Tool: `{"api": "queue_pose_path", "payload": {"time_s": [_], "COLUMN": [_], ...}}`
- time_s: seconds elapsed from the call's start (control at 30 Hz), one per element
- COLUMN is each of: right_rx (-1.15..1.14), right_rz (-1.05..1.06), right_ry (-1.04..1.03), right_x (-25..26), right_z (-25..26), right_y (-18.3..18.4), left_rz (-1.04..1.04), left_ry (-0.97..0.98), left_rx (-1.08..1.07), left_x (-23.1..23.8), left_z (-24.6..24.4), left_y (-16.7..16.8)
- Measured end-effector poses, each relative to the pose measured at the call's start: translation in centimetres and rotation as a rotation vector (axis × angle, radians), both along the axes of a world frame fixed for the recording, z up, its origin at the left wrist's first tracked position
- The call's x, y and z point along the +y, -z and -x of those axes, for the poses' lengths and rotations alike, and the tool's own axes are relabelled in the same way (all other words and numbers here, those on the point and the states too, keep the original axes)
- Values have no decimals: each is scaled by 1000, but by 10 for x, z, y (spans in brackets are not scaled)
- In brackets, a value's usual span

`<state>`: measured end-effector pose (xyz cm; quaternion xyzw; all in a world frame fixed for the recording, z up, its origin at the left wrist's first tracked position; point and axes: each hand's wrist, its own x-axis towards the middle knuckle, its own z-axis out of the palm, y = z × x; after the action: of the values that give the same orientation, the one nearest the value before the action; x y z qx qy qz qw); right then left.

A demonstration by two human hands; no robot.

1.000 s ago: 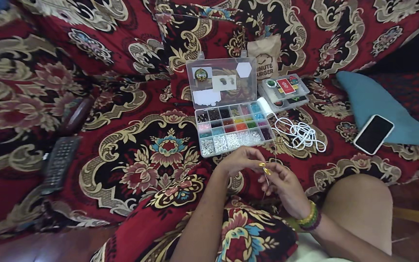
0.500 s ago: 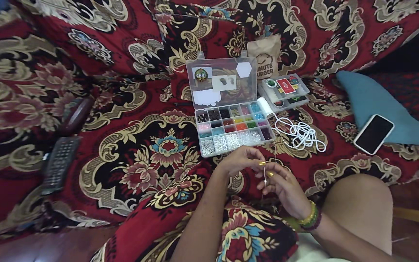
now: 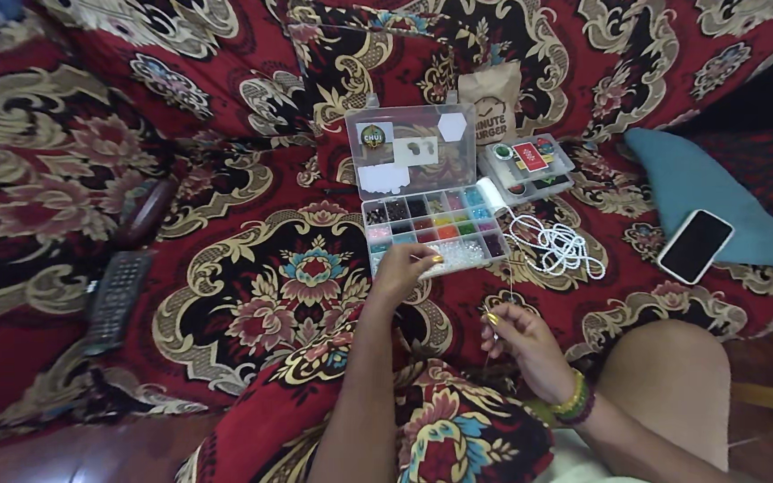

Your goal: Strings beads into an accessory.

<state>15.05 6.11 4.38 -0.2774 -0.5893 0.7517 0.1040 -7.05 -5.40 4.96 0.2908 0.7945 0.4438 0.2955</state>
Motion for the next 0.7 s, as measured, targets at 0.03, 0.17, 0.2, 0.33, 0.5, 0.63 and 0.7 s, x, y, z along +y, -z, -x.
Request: {"api": "queue_pose_path", "payload": {"time_s": [0.03,0.17,0.2,0.33,0.5,0.63,0.7], "right_rx": [-3,-7,-5,-2,-3,-10,-16], "right_rz": [-2,1,4,2,-4,-17,-24], "right_ry": [1,-5,-7,-6,-22,-24,-20], "right_x": [0,-1,-1,0,0,0,0], "right_z": [0,1,1,0,0,1,1], "right_y": [0,0,0,-1,0,-1,-2], "left_rz": [92,367,406,538,580,582,590], "left_ry": [-54,-78,-56,-11,24,56,68], "left_rx": [94,220,227,266,284,305,306], "left_x": [-3,0,2,11,15,14,15], "left_z": [3,1,0,-5,-8,-7,-8], "left_y": [-1,0,1,2,3,6,6]}}
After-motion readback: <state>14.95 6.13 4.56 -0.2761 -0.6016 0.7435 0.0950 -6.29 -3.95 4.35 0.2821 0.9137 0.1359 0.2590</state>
